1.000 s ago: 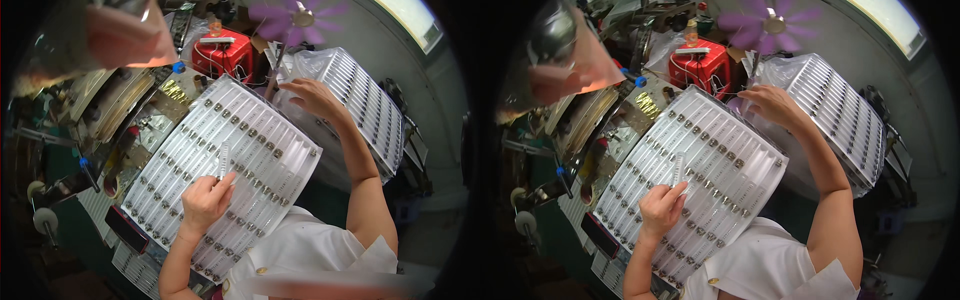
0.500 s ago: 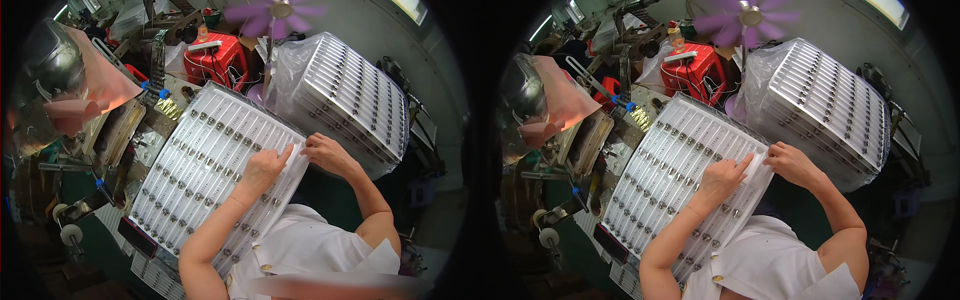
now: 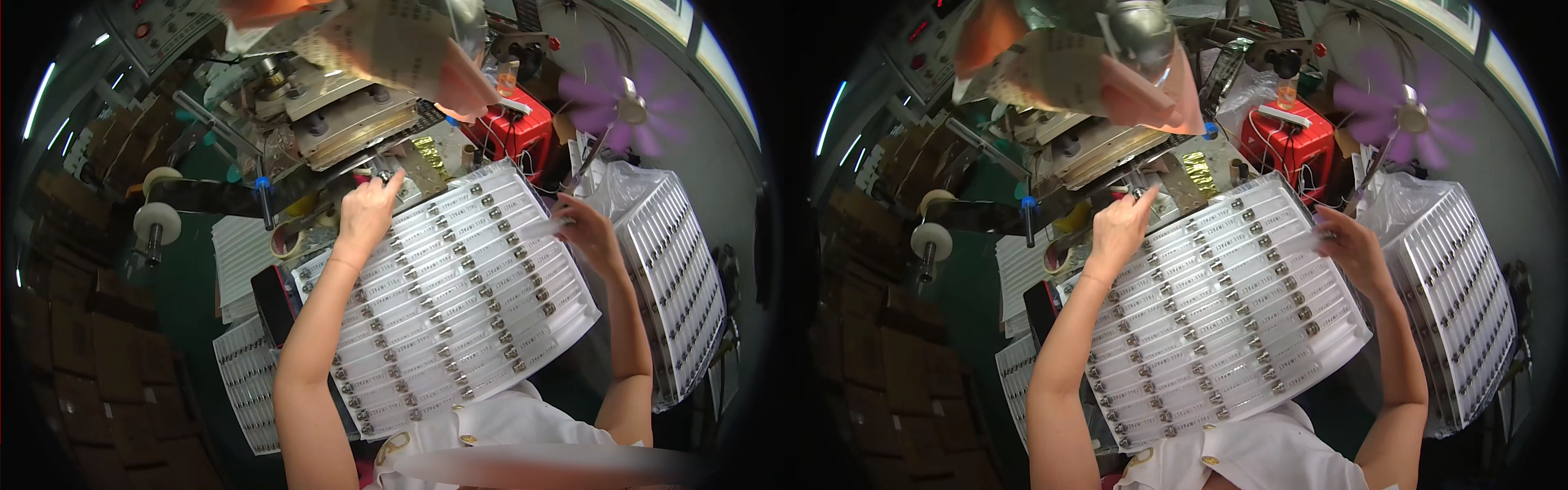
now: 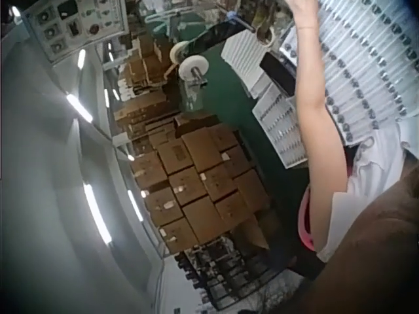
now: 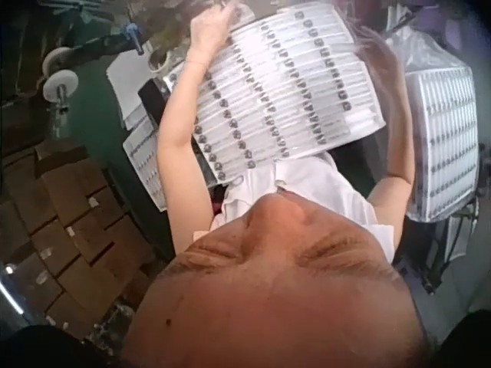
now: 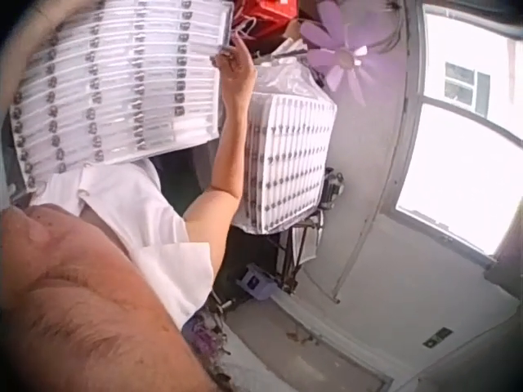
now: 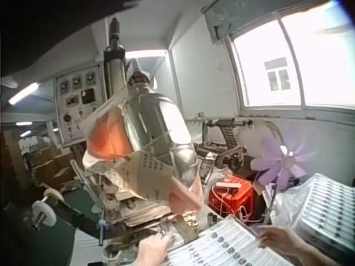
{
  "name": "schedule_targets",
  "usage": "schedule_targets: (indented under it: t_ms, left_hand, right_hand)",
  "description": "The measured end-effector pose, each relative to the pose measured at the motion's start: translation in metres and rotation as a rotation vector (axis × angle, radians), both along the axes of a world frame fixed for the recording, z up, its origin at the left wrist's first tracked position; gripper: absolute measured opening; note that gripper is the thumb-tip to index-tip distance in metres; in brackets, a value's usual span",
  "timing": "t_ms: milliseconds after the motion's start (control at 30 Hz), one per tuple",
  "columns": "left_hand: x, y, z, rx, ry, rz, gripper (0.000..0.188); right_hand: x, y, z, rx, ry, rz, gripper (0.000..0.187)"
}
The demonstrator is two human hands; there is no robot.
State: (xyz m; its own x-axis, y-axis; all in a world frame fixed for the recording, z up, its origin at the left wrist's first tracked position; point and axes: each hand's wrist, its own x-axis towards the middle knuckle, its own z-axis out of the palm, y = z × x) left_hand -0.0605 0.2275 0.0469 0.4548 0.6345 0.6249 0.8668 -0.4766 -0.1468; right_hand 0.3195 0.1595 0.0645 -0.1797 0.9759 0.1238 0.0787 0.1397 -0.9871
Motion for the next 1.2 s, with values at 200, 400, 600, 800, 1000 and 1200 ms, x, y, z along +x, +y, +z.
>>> schedule_targets:
  t_ms: [200, 400, 600, 800, 1000, 1200]
  left_hand:
    - [0.001, -0.002, 0.004, 0.059, 0.086, 0.013, 0.024]
    - [0.019, -0.114, -0.015, -0.08, -0.095, -0.229, 0.033]
    - [0.018, -0.15, -0.034, -0.222, -0.218, -0.231, 0.036]
    - [0.016, -0.147, -0.046, -0.292, -0.274, -0.228, 0.035]
    - [0.014, -0.144, -0.044, -0.325, -0.313, -0.237, 0.035]
    - [0.013, -0.145, -0.043, -0.36, -0.317, -0.228, 0.036]
  right_hand:
    - [-0.143, 0.083, 0.007, 0.43, -0.361, -0.016, 0.03]
    - [-0.218, 0.107, -0.023, 1.107, -0.653, 0.011, 0.031]
    - [-0.238, 0.112, -0.028, 1.071, -0.699, 0.04, 0.044]
    - [-0.239, 0.131, -0.027, 0.626, -0.691, 0.178, 0.054]
    - [-0.237, 0.147, -0.025, 0.574, -0.712, 0.286, 0.052]
    - [-0.239, 0.146, -0.024, 0.403, -0.776, 0.234, 0.058]
